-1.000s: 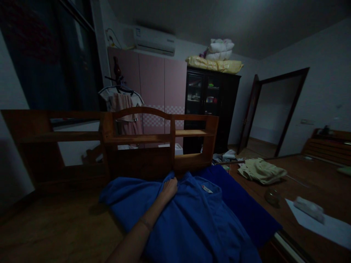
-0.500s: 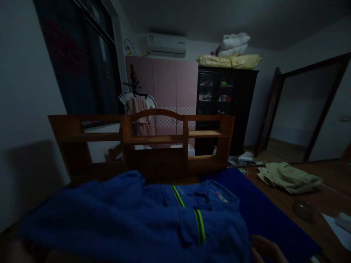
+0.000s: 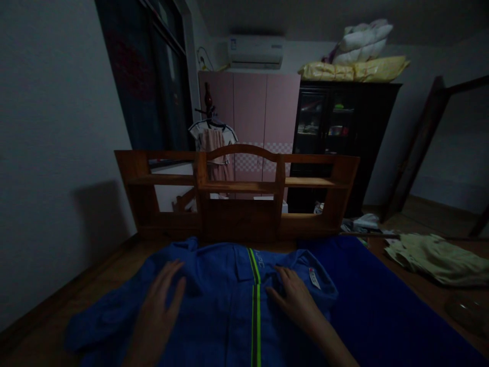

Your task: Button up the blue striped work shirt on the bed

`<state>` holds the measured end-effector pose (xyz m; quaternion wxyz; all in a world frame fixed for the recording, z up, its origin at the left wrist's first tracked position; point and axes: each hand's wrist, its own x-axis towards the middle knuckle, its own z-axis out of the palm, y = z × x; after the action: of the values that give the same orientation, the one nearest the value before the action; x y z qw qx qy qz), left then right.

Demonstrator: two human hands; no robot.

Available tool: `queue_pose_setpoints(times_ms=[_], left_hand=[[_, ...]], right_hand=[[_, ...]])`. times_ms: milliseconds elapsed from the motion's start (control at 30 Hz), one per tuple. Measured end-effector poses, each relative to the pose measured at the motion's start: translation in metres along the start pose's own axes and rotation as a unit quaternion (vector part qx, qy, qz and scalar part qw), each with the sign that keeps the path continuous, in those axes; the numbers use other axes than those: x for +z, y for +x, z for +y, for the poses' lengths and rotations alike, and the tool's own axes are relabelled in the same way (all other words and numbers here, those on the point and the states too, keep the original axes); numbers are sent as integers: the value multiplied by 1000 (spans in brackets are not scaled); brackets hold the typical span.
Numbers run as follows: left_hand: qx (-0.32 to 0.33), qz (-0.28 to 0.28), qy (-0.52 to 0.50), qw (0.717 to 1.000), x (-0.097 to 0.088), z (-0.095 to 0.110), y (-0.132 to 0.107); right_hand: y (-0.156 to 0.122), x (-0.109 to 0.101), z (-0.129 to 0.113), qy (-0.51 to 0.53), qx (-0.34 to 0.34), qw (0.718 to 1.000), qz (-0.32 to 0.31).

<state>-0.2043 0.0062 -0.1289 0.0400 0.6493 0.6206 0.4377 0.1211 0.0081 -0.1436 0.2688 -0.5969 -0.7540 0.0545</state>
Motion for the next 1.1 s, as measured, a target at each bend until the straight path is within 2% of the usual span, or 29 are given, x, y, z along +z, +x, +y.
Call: queue_pose_setpoints(times_ms=[67, 133, 167, 233, 400, 533, 633, 733, 767, 833, 867, 900, 967, 1033, 1100], left_hand=[[23, -165, -2, 986, 28, -5, -1], [25, -310, 18, 950, 56, -12, 3], [28, -348, 30, 937, 66, -16, 8], [35, -381, 43, 923, 82, -25, 19], [69, -398, 53, 913, 109, -44, 54], [107, -362, 87, 922, 139, -48, 71], [97, -310, 122, 938, 158, -41, 77], [66, -213, 164, 961, 168, -19, 79], [79, -173, 166, 968, 169, -8, 78], [146, -117, 127, 974, 169, 18, 72], [189, -116, 85, 971, 170, 32, 68], [227, -139, 32, 963, 170, 47, 62], [281, -234, -75, 928, 174, 72, 48], [288, -306, -141, 897, 182, 88, 36], [255, -330, -170, 893, 194, 93, 26]], right_hand=[[9, 11, 3, -19, -1, 996, -82], [11, 11, 3, -8, -23, 988, -149], [10, 8, 3, 3, -37, 986, -161], [7, -5, 0, 36, -59, 988, -142], [7, -47, -1, 114, -84, 987, -70], [15, -63, 25, 112, -87, 990, -15], [20, -54, 62, 83, -73, 993, -48], [22, -37, 100, 43, -41, 997, -52], [23, -32, 109, 36, -33, 998, -48], [25, -26, 121, 32, -25, 998, -41], [26, -25, 123, 34, -22, 999, -36], [27, -26, 122, 33, -20, 999, -30], [32, -30, 117, 14, -16, 1000, -6], [39, -36, 107, -26, -16, 999, 37], [46, -40, 97, -51, -23, 995, 88]])
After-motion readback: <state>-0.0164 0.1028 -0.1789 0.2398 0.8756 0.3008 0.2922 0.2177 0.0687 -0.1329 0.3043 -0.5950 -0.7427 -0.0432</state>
